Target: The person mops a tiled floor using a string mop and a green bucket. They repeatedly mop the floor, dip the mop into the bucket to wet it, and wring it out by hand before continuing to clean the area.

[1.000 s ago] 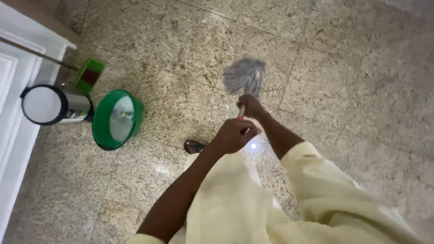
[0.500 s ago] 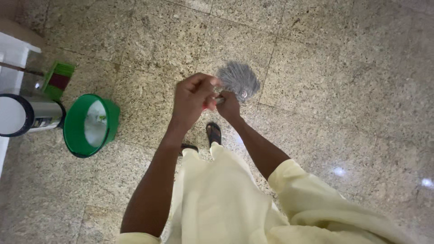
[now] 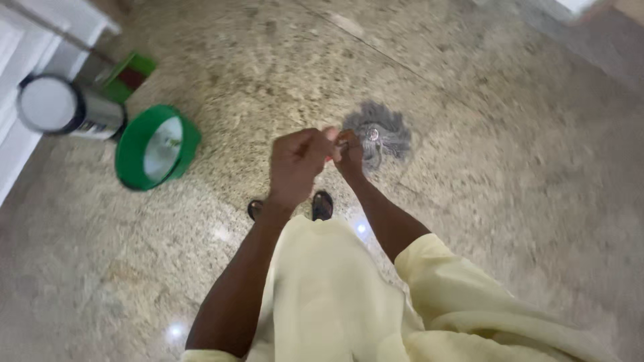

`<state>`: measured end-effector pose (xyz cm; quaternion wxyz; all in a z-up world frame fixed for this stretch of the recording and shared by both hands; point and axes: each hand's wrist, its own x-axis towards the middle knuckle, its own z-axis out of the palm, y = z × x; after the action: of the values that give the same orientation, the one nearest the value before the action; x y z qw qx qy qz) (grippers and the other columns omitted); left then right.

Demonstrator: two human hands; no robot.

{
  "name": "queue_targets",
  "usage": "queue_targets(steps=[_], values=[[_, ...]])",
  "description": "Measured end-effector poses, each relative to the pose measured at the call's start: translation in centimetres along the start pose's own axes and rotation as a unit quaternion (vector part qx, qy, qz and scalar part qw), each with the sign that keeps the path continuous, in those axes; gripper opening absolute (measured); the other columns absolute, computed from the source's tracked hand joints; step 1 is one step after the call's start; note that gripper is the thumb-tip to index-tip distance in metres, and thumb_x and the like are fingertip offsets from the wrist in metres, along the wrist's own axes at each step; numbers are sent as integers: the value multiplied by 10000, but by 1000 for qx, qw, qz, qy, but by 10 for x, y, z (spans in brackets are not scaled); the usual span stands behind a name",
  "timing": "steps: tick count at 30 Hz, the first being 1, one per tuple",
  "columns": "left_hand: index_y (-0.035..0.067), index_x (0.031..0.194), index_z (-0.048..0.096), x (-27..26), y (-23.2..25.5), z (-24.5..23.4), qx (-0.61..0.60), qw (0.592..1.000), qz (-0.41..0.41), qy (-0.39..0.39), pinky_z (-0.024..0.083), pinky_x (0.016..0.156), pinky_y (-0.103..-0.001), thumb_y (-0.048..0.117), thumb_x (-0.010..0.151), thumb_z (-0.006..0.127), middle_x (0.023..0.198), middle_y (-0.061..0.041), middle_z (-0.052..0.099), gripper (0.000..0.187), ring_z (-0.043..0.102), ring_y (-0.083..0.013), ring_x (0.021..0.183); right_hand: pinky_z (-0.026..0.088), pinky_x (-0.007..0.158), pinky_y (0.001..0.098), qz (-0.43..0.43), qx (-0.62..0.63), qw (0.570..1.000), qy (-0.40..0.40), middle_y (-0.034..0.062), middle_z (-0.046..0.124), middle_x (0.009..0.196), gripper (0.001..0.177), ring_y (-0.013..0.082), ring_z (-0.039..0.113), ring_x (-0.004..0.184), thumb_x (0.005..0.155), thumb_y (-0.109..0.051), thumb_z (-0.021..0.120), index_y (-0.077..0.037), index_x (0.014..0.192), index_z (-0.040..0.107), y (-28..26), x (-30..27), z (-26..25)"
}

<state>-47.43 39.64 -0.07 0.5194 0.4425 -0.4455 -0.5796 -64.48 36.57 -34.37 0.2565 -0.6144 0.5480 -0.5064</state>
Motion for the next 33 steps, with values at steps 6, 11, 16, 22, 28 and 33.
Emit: queue_targets(steps=[6, 11, 16, 22, 28, 33], values=[[-35, 812, 707, -90, 80, -76, 41, 982, 166, 80, 351, 467, -261, 273, 1103, 647, 609, -54, 578, 429, 445, -77, 482, 444, 672, 352, 106, -23, 983, -150, 46, 570, 691, 61, 207, 603, 692, 837, -50, 625, -95, 802, 603, -62, 9, 64], [117, 672, 617, -187, 133, -138, 107, 917, 351, 154, 373, 470, -285, 421, 1091, 523, 632, -101, 629, 526, 470, -112, 415, 429, 714, 440, -49, -19, 961, -271, 112, 568, 692, 143, 302, 538, 734, 828, -84, 697, -96, 747, 580, -157, -10, 108], [114, 682, 555, -250, 199, -183, 181, 905, 379, 73, 475, 420, -345, 326, 1072, 575, 562, -10, 550, 445, 507, -105, 405, 424, 689, 461, -103, 10, 943, -315, 115, 575, 760, 183, 306, 543, 779, 945, -185, 690, -113, 820, 578, -239, -16, 164], [43, 787, 559, -273, 223, -192, 188, 833, 494, 162, 506, 496, -350, 219, 1057, 628, 630, -87, 585, 330, 554, -140, 448, 387, 654, 447, -151, 82, 910, -377, 97, 478, 705, 340, 272, 464, 675, 1032, -243, 655, -68, 791, 489, -337, -2, 242], [2, 990, 602, -291, 269, -243, 171, 768, 595, 165, 550, 509, -331, 141, 1079, 577, 769, -172, 660, 167, 566, -85, 480, 364, 600, 378, -201, 207, 874, -390, 99, 473, 698, 383, 193, 393, 661, 1061, -209, 696, -35, 813, 462, -428, -15, 299], [-11, 943, 610, -305, 270, -256, 192, 731, 607, 243, 546, 506, -316, 43, 1063, 619, 736, -132, 653, 132, 618, -156, 507, 459, 619, 318, -212, 219, 848, -433, 44, 635, 769, 96, 119, 578, 711, 965, -103, 631, -46, 892, 607, -447, -38, 342]])
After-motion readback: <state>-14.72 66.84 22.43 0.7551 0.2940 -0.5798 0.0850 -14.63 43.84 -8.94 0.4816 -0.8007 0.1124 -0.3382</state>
